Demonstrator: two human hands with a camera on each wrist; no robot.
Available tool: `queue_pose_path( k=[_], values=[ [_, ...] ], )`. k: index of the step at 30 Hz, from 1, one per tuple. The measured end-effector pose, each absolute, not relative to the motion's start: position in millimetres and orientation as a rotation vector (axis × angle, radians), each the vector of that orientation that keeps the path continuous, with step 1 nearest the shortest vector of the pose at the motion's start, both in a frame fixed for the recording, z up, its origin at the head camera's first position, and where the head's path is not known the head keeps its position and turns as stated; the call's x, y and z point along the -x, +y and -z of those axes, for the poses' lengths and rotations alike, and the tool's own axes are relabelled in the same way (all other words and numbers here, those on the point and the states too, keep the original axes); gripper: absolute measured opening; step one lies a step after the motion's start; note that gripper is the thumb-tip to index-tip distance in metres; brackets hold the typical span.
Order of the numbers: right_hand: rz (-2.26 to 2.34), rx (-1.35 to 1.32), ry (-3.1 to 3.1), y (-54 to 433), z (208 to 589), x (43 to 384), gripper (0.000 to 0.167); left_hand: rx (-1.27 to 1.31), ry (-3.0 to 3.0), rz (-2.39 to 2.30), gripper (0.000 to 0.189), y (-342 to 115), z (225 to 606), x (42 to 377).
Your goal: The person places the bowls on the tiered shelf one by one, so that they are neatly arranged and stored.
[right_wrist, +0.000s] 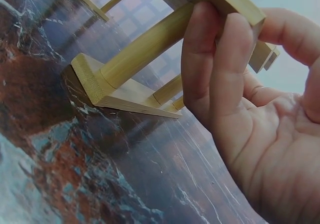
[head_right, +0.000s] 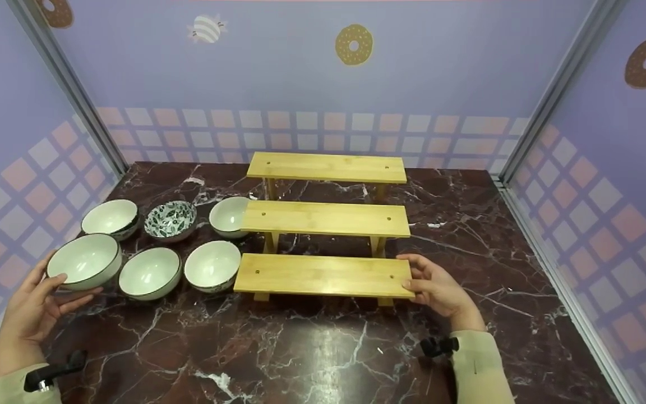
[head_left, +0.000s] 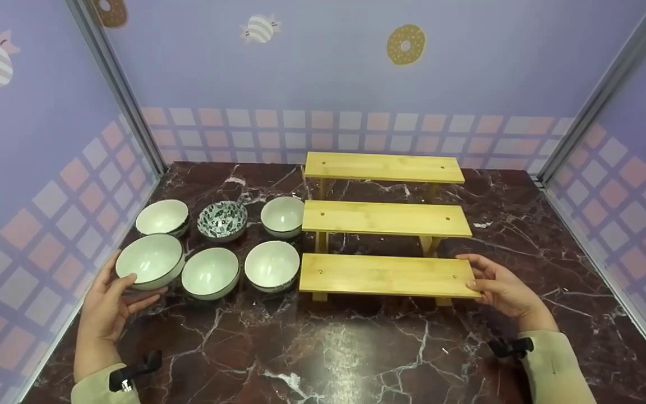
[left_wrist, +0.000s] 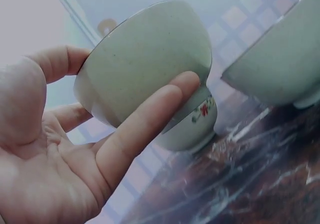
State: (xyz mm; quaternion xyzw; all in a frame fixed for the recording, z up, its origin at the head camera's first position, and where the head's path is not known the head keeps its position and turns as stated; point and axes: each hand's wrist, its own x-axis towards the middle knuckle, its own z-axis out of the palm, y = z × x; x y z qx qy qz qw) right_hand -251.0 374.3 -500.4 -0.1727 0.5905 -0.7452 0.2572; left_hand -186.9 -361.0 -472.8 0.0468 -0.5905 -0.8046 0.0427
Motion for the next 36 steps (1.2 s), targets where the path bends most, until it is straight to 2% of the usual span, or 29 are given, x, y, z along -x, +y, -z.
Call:
queue_pose_path(
  k=[23, 36],
  values=[
    [2.046, 0.482, 1.512, 373.9, 501.5, 251.9, 0.055, -0.042, -1.978, 2.451, 0.073, -299.8, 409.4, 210.9],
    [2.049, 0.472, 1.51, 373.7, 500.8, 252.0, 0.055, 0.025, -2.064, 2.496, 0.072, -246.3, 375.5, 244.0]
  ],
)
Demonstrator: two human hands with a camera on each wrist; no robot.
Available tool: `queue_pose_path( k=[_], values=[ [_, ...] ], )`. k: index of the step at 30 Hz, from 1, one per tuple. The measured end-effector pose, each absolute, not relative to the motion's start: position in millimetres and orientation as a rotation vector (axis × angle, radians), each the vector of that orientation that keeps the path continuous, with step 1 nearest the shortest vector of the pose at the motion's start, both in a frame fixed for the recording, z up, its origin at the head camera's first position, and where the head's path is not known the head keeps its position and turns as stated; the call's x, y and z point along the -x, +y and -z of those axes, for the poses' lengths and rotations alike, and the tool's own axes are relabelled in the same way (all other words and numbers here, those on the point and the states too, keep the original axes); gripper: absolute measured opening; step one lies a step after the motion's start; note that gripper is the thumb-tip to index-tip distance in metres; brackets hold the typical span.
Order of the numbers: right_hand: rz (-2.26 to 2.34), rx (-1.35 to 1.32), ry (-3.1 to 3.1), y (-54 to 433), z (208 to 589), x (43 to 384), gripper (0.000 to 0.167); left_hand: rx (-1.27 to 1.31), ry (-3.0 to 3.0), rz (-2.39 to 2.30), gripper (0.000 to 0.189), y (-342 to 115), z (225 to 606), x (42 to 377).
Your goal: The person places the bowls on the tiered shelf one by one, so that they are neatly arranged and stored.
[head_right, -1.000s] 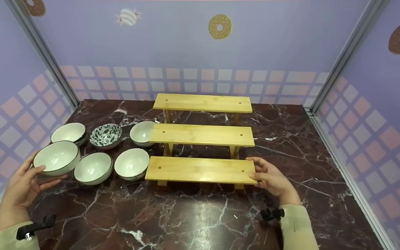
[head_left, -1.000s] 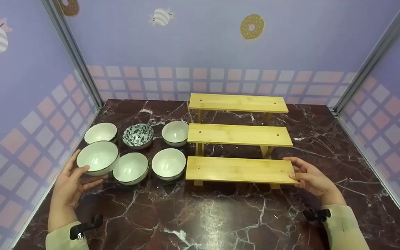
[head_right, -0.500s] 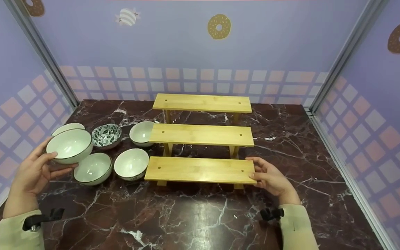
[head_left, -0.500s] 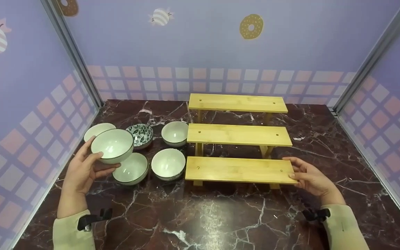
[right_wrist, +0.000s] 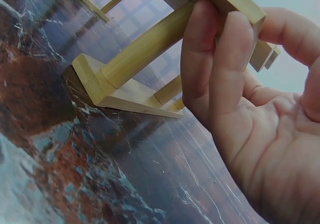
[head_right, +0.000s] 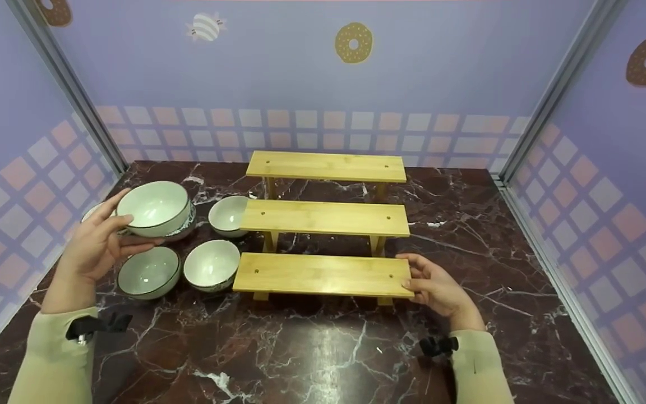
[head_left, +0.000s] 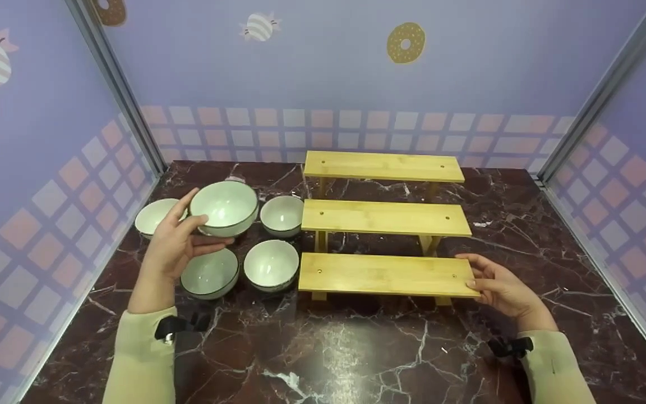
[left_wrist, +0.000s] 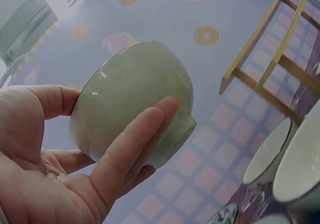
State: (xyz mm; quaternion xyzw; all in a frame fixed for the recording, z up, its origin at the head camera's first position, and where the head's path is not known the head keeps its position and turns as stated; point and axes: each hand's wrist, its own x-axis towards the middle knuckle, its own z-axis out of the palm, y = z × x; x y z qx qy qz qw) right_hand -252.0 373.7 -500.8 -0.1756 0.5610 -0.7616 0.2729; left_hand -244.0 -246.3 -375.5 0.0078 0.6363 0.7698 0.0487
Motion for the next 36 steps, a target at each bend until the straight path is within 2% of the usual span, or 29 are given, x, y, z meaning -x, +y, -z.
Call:
queue_pose_path(
  k=[18, 36],
  values=[
    [2.064, 0.494, 1.466, 375.2, 504.8, 252.3, 0.055, -0.107, 1.858, -2.328, 0.073, -155.4, 353.0, 300.0],
    [2.049, 0.5, 1.513, 374.6, 505.6, 252.7, 0.056, -0.087, 1.777, -2.35, 0.07, -55.0, 340.8, 349.1]
  ],
)
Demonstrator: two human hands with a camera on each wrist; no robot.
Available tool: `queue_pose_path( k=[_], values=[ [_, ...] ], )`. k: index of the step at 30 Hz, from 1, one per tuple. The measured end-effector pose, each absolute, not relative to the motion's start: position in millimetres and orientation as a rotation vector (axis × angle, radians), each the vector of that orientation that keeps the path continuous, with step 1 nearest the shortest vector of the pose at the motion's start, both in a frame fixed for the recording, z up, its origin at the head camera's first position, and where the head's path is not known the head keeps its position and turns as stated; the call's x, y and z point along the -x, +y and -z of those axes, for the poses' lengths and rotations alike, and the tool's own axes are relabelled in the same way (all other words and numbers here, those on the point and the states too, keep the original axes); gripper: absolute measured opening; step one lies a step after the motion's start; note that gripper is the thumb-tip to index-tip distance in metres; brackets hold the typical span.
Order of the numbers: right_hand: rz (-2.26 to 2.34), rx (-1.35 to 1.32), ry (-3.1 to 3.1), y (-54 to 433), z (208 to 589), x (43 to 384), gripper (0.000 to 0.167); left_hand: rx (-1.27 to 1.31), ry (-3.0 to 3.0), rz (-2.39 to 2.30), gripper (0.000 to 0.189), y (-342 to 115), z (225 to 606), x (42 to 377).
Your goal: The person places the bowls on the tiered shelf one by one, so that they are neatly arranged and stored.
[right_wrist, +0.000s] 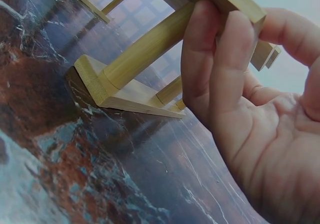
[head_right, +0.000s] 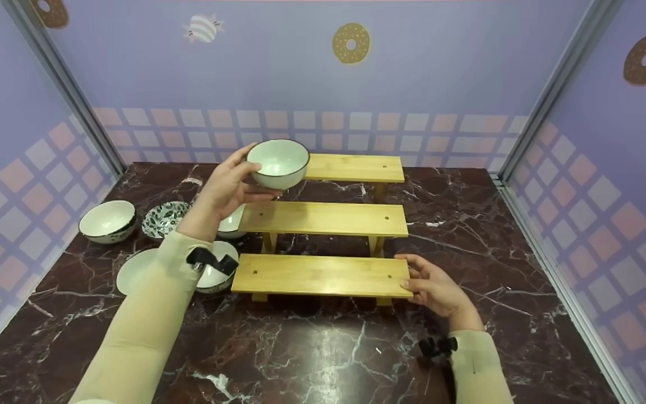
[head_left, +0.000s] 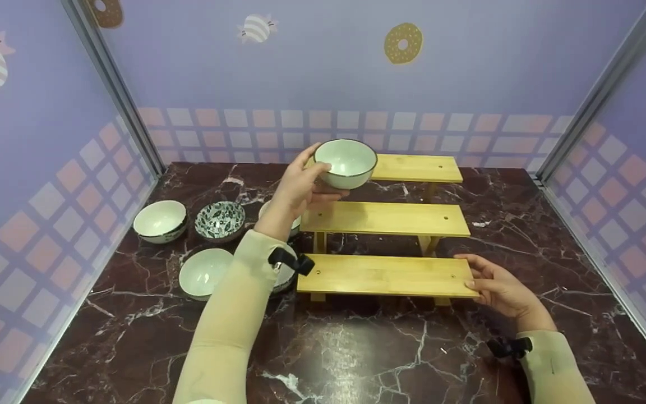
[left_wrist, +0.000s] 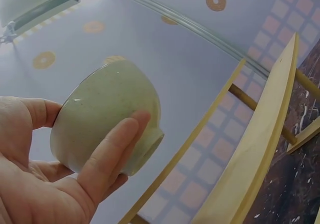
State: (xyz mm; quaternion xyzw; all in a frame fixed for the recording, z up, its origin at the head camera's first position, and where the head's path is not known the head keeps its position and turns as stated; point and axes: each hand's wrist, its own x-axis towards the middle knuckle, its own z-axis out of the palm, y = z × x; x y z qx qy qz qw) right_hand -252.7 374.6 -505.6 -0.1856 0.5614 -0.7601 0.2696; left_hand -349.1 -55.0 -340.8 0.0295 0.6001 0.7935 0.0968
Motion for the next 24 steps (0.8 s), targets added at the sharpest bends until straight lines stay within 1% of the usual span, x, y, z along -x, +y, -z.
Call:
queue_pose_path(
  k=[13, 24],
  values=[
    [2.048, 0.492, 1.521, 375.4, 506.0, 252.6, 0.056, -0.093, 1.702, -2.392, 0.068, 6.1, 339.6, 373.8],
    [2.06, 0.502, 1.456, 374.3, 506.3, 252.5, 0.056, -0.03, 1.654, -2.428, 0.074, 39.3, 343.0, 391.8]
  ],
)
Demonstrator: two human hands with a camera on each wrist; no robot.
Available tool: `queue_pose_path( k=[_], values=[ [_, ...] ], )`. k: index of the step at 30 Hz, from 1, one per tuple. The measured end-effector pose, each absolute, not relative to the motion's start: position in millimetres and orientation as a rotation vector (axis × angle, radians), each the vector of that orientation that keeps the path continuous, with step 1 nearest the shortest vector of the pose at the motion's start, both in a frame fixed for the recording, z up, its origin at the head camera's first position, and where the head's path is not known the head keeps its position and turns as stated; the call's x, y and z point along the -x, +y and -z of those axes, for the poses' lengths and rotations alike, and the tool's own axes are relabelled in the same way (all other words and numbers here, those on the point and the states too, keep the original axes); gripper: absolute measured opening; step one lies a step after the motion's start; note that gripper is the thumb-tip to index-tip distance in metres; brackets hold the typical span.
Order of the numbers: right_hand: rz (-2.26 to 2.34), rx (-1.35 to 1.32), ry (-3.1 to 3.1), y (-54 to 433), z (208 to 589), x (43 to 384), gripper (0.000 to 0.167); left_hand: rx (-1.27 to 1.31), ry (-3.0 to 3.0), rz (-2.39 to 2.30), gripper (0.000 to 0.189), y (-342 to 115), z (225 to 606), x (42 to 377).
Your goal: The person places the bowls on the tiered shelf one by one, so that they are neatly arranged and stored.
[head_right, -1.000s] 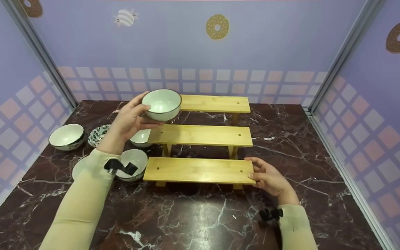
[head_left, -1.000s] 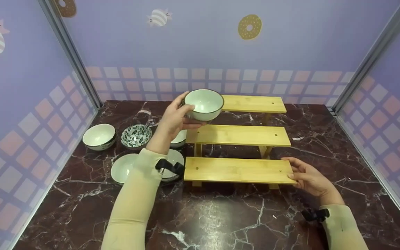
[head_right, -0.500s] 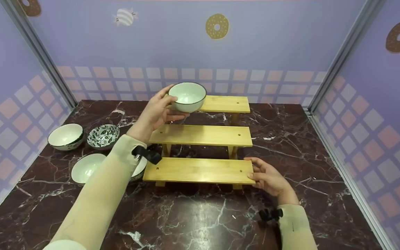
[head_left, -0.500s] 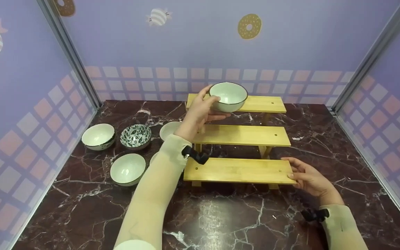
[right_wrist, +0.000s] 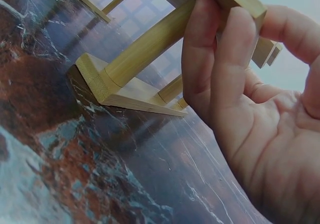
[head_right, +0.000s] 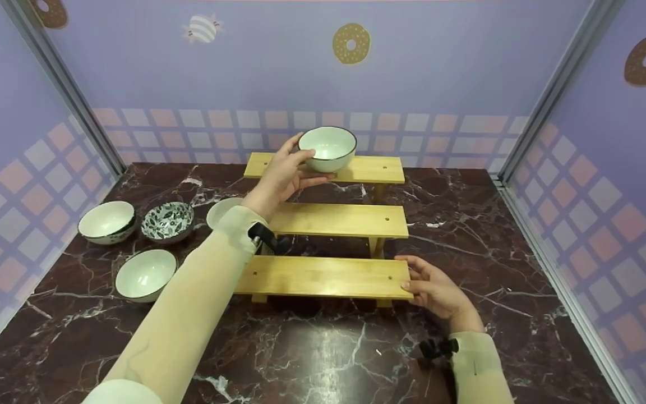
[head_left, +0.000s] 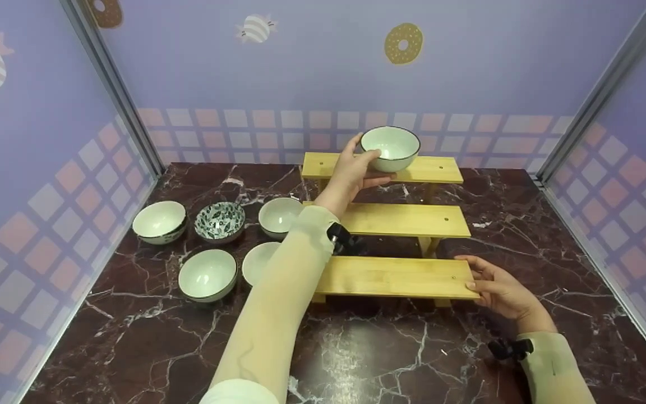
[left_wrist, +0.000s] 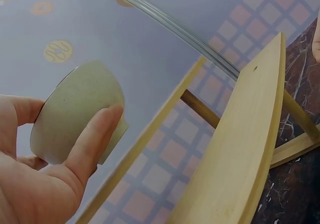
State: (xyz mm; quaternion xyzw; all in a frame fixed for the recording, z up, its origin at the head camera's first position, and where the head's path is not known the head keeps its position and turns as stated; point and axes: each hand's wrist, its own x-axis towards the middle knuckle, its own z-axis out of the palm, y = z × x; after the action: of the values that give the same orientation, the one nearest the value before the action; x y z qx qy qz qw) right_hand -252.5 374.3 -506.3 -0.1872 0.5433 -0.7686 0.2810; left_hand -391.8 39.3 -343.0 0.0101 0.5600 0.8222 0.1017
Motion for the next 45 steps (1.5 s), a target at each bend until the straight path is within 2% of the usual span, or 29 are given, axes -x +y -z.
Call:
queue_pose_path(
  k=[17, 45],
  values=[
    [2.073, 0.526, 1.413, 373.8, 507.4, 253.3, 0.057, -0.092, 1.657, -2.43, 0.074, 81.4, 348.8, 390.5],
    [2.084, 0.538, 1.403, 376.0, 510.0, 253.3, 0.056, -0.117, 1.765, -2.312, 0.078, 86.5, 354.4, 388.7]
  ],
)
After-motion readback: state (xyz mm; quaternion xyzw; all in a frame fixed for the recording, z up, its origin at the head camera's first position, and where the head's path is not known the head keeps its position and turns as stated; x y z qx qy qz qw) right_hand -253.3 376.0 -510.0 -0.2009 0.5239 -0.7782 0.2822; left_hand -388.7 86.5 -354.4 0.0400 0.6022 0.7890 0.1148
